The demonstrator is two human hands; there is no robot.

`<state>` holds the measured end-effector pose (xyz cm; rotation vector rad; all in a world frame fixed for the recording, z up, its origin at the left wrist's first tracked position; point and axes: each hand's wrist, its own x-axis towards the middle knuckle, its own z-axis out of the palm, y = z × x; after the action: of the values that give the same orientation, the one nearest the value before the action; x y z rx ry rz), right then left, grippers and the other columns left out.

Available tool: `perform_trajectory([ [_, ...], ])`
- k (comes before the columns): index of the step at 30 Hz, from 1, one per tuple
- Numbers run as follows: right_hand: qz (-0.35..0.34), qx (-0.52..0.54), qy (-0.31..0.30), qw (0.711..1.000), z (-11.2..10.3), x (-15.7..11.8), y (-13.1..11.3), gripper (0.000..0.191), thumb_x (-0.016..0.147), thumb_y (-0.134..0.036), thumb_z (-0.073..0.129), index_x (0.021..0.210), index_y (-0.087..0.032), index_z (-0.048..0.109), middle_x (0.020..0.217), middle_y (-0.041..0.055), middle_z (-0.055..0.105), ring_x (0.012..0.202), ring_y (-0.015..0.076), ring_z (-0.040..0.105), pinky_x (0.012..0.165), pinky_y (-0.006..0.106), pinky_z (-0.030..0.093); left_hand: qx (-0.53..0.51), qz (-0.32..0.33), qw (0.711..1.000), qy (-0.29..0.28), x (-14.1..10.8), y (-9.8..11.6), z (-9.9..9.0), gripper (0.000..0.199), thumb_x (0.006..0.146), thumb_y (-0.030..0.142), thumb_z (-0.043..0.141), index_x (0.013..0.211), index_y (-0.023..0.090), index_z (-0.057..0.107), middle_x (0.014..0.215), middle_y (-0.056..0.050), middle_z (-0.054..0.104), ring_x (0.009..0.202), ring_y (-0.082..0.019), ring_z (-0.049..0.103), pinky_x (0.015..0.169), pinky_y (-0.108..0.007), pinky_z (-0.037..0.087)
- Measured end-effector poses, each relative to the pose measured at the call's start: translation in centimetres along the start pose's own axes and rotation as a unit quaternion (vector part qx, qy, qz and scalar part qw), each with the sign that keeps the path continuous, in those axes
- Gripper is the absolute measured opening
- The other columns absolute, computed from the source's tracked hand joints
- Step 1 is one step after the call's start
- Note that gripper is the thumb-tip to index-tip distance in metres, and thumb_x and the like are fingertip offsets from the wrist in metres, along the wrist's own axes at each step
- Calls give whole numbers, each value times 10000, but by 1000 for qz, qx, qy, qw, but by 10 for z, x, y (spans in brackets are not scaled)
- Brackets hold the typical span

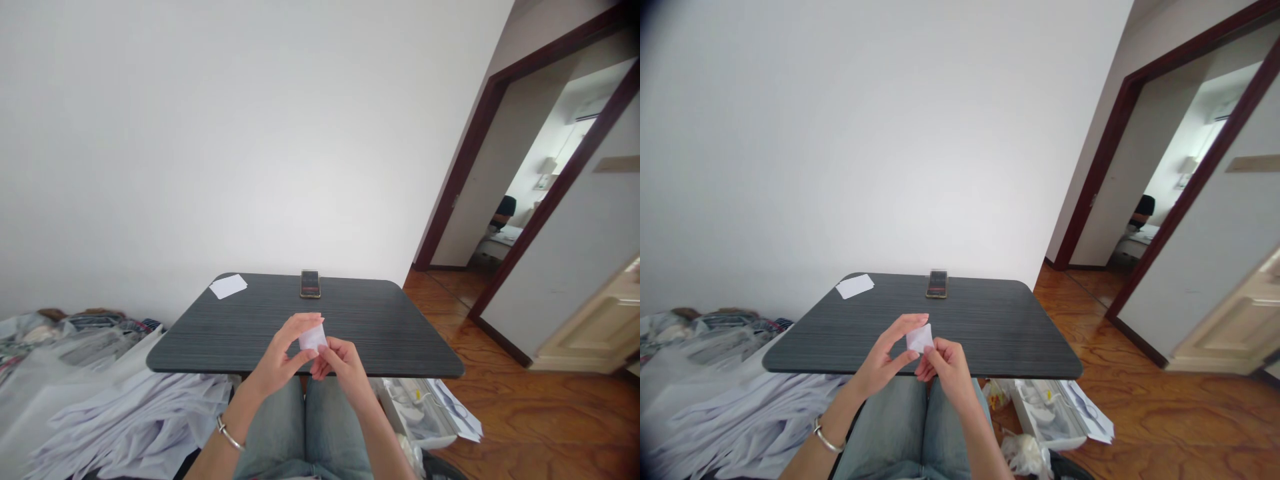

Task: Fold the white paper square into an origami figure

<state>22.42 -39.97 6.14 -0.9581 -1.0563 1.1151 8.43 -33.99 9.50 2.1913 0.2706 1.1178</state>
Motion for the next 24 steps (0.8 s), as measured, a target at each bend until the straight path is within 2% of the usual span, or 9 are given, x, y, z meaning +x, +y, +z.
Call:
perform_trajectory([
  [6,6,4,-8,1000,-5,-2,6,327,741,-412,594,578,-130,566,469,17,631,368,79,543,394,159,428,-57,-48,997,-26,-2,-8,-6,381,823,296,517,1194,208,505,1152,-99,569,1053,-228,507,886,-364,393],
  [11,-1,22,-8,1000,-5,0,10,314,754,-407,588,608,-129,581,497,21,642,387,82,552,398,162,432,-83,-72,994,-8,-2,-11,-6,340,765,228,605,1103,198,583,1141,-93,568,1072,-225,496,913,-351,381],
  [19,-12,0,-22,1000,-1,-4,5,326,763,-415,578,605,-130,589,495,21,632,402,81,553,419,167,427,-187,-119,975,4,-3,-13,-2,304,700,196,670,1002,176,643,1060,-95,578,945,-211,554,773,-303,461],
  [24,-42,-47,-38,997,-6,-3,5,303,804,-391,530,666,-131,604,550,26,628,451,92,561,442,180,432,-198,-127,972,6,-1,-12,1,283,731,191,635,1012,164,635,1055,-97,578,965,-207,548,806,-307,450],
])
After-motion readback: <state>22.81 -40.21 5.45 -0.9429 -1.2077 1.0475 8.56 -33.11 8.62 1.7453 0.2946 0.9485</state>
